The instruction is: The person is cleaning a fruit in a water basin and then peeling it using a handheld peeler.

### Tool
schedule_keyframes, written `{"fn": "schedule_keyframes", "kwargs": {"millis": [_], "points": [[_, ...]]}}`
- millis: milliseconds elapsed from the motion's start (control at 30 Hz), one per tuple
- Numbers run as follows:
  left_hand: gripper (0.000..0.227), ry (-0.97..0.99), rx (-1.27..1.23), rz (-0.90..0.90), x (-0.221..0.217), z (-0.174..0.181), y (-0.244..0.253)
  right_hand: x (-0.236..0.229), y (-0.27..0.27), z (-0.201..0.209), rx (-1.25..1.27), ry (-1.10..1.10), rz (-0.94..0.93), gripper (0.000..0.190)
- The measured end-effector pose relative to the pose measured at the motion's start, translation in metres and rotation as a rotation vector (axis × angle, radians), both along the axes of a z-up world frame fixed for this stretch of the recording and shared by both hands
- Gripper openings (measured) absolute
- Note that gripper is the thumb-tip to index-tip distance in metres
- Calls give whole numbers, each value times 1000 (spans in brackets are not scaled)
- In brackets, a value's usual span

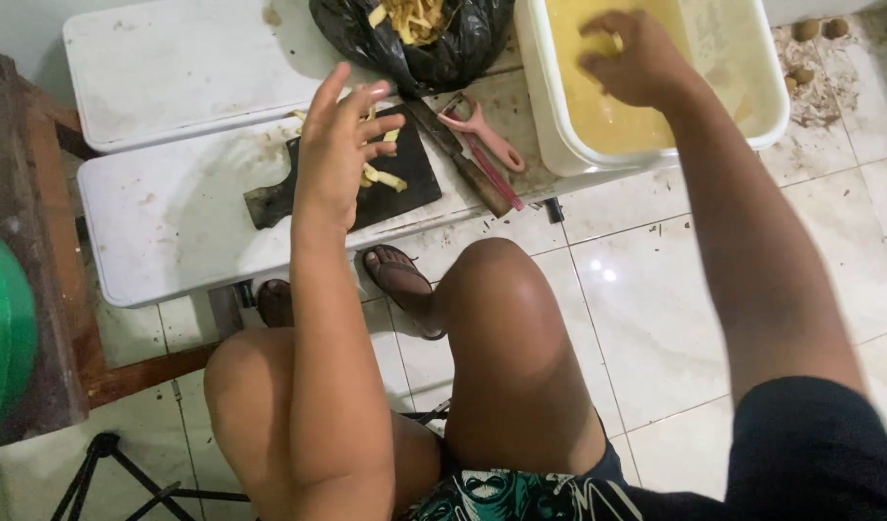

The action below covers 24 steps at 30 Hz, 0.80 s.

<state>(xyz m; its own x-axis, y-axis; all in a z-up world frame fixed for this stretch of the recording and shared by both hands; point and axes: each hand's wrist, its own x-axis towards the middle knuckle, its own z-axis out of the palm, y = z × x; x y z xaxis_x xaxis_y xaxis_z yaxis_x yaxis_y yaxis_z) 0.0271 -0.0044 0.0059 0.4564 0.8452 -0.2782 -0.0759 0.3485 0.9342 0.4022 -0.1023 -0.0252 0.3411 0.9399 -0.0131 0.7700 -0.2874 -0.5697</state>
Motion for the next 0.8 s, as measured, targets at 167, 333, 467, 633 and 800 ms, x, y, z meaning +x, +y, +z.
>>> {"fn": "schedule_keyframes", "kwargs": {"millis": [167, 333, 467, 633, 800], "points": [[66, 62, -25, 63, 3, -8, 4, 29, 3, -39, -421, -110, -117, 44], [61, 64, -38, 75, 7, -8, 5, 32, 12, -58, -500, -205, -87, 40], [62, 106, -57, 113, 5, -8, 6, 38, 18, -69, -575, -394, -124, 44], [60, 127, -57, 139, 1, -4, 4, 65, 11, -91, -358, -354, 20, 35], [55, 126, -71, 152, -2, -3, 4, 40, 11, -63, -478, -206, -18, 59]]}}
